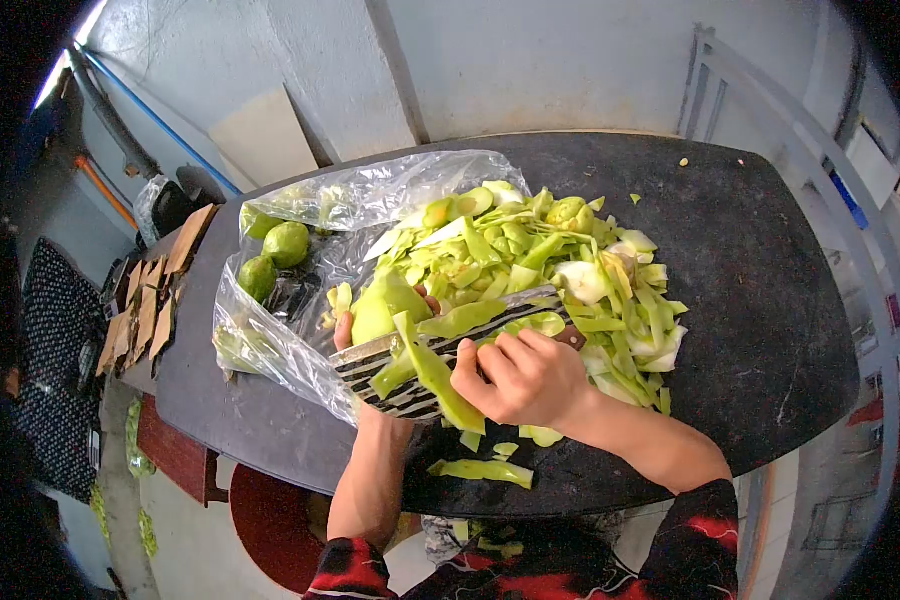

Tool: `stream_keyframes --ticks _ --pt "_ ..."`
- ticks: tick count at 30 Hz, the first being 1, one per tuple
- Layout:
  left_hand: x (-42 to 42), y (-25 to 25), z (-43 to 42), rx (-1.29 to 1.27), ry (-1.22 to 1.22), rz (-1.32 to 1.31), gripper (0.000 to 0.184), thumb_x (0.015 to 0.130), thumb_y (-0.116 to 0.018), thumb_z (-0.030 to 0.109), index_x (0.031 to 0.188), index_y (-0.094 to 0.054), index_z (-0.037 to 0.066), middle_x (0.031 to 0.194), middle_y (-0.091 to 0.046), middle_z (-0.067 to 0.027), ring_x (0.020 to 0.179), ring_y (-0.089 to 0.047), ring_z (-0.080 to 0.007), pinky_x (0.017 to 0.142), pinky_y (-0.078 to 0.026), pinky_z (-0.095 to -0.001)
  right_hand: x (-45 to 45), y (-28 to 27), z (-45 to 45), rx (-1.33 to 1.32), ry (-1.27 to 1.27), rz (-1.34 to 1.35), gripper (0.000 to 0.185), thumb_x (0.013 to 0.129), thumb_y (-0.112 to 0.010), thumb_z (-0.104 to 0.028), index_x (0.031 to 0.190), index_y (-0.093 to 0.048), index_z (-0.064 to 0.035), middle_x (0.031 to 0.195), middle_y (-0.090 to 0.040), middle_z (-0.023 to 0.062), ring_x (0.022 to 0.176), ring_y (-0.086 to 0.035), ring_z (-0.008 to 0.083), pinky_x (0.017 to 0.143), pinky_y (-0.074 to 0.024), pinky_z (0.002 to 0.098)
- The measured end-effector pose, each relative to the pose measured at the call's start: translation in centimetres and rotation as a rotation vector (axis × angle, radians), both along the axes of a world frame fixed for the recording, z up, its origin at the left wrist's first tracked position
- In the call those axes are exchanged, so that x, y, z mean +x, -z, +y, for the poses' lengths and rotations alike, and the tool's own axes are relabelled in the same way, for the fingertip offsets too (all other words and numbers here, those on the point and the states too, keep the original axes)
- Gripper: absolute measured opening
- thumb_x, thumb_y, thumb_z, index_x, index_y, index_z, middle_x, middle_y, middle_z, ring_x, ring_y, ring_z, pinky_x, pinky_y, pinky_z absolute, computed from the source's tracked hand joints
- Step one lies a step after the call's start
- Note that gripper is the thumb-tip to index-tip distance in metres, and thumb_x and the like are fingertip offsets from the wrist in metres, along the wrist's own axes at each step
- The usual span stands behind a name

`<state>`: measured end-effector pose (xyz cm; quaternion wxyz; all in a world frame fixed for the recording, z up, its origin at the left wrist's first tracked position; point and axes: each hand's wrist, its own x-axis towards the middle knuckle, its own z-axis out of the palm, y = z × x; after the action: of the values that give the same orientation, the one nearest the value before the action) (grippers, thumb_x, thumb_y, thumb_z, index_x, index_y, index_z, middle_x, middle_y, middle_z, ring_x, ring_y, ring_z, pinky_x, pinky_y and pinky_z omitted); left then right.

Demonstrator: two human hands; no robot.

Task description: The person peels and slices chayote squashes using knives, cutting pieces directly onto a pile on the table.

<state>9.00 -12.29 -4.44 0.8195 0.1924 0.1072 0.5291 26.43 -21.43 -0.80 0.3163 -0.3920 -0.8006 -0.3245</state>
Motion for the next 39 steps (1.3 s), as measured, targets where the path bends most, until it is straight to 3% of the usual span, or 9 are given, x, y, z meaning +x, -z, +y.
stream_keyframes --ticks 4,14,20,23,27,30,35,38,39 --pt "0.1 -1.7 -1.2 -0.08 -0.104 0.152 0.068 0.086 -0.054 0.053 0.133 -0.053 0.003 0.121 -0.063 -0.0183 0.109 -0.062 -0.0343 0.099 -0.049 -0.0454 0.9 0.5 0.6 -0.032 0.076 0.017 0.006 0.08 -0.064 -0.004 0.085 -0.063 -0.0027 0.06 -0.05 -0.0003 0.052 -0.055 0.0124 0.047 -0.0443 0.0243" --pt "-0.3 -1.4 0.0 -0.054 -0.162 0.048 0.069 0.085 -0.056 0.052 0.135 -0.052 0.005 0.121 -0.062 -0.0202 0.11 -0.061 -0.0337 0.099 -0.049 -0.0473 1.5 1.1 0.9 -0.166 0.098 0.184 0.012 0.076 -0.064 -0.004 0.088 -0.063 -0.0022 0.063 -0.057 0.0014 0.055 -0.062 0.0169 0.05 -0.0502 0.0302" --pt "0.9 -2.0 -2.2 0.083 -0.061 0.234 0.075 0.078 -0.061 0.051 0.137 -0.051 0.006 0.125 -0.062 -0.0131 0.111 -0.061 -0.0306 0.096 -0.052 -0.045 1.8 0.4 0.7 -0.243 0.077 0.239 0.016 0.077 -0.062 -0.003 0.092 -0.062 -0.002 0.064 -0.059 0.0035 0.056 -0.064 0.0194 0.05 -0.0511 0.0328" --pt "0.8 -1.5 -2.1 0.064 0.015 0.195 0.08 0.075 -0.063 0.049 0.138 -0.047 0.003 0.125 -0.061 -0.0172 0.11 -0.062 -0.031 0.094 -0.052 -0.0441 2.0 0.5 1.0 -0.266 0.071 0.272 0.015 0.077 -0.06 -0.002 0.092 -0.06 -0.0021 0.064 -0.06 0.0053 0.057 -0.064 0.022 0.051 -0.0515 0.0347" --pt "1.4 -0.6 -3.2 0.232 0.275 0.191 0.082 0.074 -0.064 0.05 0.138 -0.044 0.002 0.118 -0.061 -0.0178 0.101 -0.065 -0.0336 0.079 -0.057 -0.0481 4.0 1.5 2.7 -0.376 0.161 0.379 0.012 0.077 -0.059 -0.001 0.087 -0.054 -0.0037 0.067 -0.063 0.0096 0.059 -0.066 0.0278 0.052 -0.0521 0.0372" --pt "1.8 -1.5 -3.1 0.231 0.259 0.142 0.082 0.074 -0.063 0.051 0.138 -0.044 0.003 0.118 -0.061 -0.0183 0.101 -0.065 -0.0337 0.078 -0.057 -0.0495 4.6 0.9 2.2 -0.367 0.129 0.419 0.011 0.078 -0.059 0.0 0.084 -0.051 -0.0046 0.069 -0.065 0.0118 0.06 -0.067 0.0311 0.051 -0.0522 0.0389" --pt "0.9 -1.7 -1.6 0.075 -0.078 0.166 0.084 0.076 -0.058 0.058 0.14 -0.047 0.003 0.125 -0.06 -0.0197 0.107 -0.063 -0.0326 0.092 -0.053 -0.0439 2.2 -1.4 -0.1 -0.26 0.012 0.26 0.01 0.077 -0.062 -0.005 0.087 -0.059 -0.0032 0.059 -0.054 0.0026 0.052 -0.061 0.0171 0.048 -0.0492 0.0308" --pt "-0.6 0.1 -0.5 0.127 -0.069 0.091 0.081 0.084 -0.053 0.06 0.142 -0.046 0.004 0.125 -0.059 -0.0223 0.108 -0.063 -0.0346 0.088 -0.056 -0.045 0.8 -1.7 -1.0 -0.231 -0.058 0.231 0.012 0.078 -0.062 -0.006 0.089 -0.061 -0.0023 0.06 -0.053 0.0008 0.052 -0.06 0.0155 0.047 -0.0477 0.0294" --pt "-0.7 0.0 -0.4 0.134 -0.063 0.107 0.079 0.086 -0.052 0.058 0.142 -0.045 0.003 0.123 -0.059 -0.024 0.102 -0.065 -0.0363 0.078 -0.06 -0.0422 0.7 -1.8 -1.2 -0.219 -0.063 0.184 0.013 0.079 -0.061 -0.007 0.09 -0.063 -0.0011 0.061 -0.053 0.0002 0.053 -0.06 0.0147 0.047 -0.0469 0.0277"
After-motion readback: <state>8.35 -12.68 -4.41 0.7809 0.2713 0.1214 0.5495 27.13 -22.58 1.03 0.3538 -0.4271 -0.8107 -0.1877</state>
